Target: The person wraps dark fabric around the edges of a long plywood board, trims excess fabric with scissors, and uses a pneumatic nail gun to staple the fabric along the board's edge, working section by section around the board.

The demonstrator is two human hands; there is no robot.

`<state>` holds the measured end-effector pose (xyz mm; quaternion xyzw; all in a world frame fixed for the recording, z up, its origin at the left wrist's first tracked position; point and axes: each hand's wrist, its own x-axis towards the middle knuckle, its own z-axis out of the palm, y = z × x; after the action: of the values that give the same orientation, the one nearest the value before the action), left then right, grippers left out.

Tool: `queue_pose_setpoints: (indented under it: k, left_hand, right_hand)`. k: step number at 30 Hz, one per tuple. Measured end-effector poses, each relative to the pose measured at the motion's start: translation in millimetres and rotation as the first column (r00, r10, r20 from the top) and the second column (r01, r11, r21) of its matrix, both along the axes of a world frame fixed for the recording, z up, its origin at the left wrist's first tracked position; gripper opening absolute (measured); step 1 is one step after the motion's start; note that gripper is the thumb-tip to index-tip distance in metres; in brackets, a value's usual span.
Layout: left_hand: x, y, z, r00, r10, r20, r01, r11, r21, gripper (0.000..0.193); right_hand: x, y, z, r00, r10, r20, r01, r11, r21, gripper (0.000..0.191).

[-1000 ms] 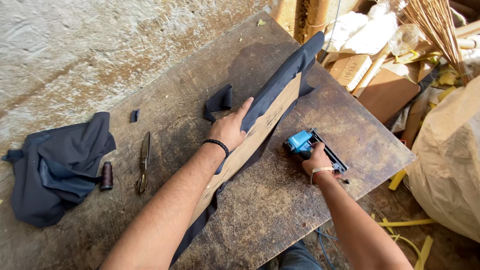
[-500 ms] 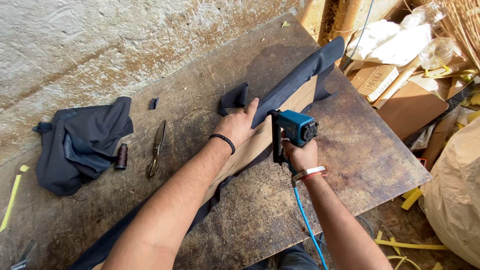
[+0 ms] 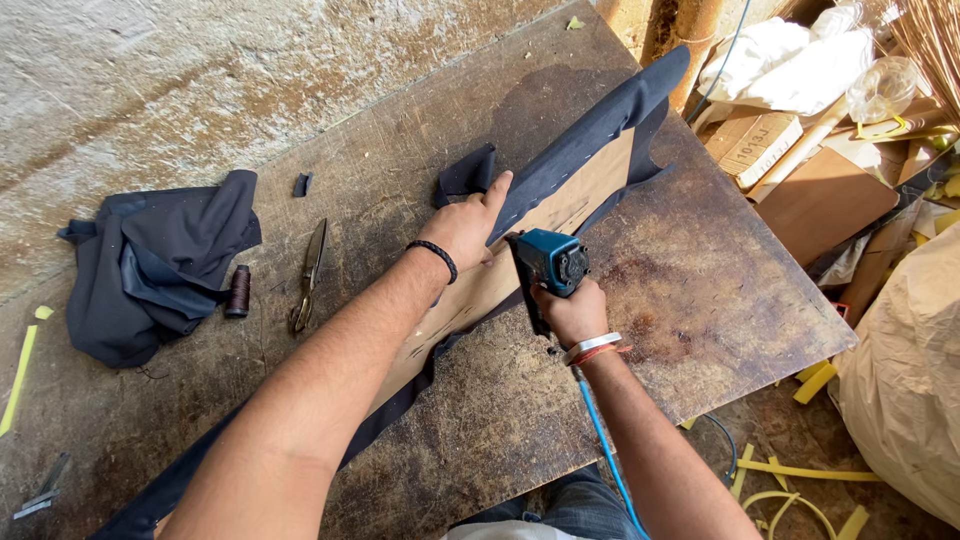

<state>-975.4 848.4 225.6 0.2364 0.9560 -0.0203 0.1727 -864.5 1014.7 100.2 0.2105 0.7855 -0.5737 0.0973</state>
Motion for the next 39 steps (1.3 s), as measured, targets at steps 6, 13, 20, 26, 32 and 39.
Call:
queue_pose_setpoints:
  k: [6,13,20,26,32,39]
  left_hand:
    - [44.0,-62.2,-4.1,1.0,-0.025,-0.01,0.027,0.959,0.282,0.09]
    - [95.7,-140.7,-2.7,0.894,0.189,0.407,-0.36,0.844,0.399,0.085]
    - [104.4,-156.0,-34.5,0.873,-0.042,0.487,-0.305,0.732,0.609,0.097]
    - [100.9,-166.1,-53.9,0.859,-0.289,0.424,-0.195,0.579,0.791,0.094]
    - [61.7,-144.3,-74.1,0.653,-0.305,0.693,-0.466,0.56,0.685,0.091]
    - [25.6,-61.0,-67.2,0.897,-0.434,0.087,0.217,0.602,0.769,0.086]
  right_hand:
    - [23.8,35.9,-41.4,0.956,0.203,0.211,-0.284,0.817,0.501,0.063]
    - [40.6,-40.4,-48.5,0.999,-0.022,0.043,0.026,0.997,-0.078,0.059]
    - [14.3,-130.7,-1.2,0.872,-0.403,0.278,0.425,0.341,-0.838,0.038]
    - [-16.2,-152.6,-12.9,0.536,-0.774,-0.337,0.684,0.632,-0.365,0.036]
    - [-21.2,-166.1,-22.0,0.554,-0.814,-0.173,0.694,0.566,-0.445,0.035]
    - [-10.1,-173.9,-16.7,0.577,-0.759,-0.303,0.603,0.646,-0.468,0.027]
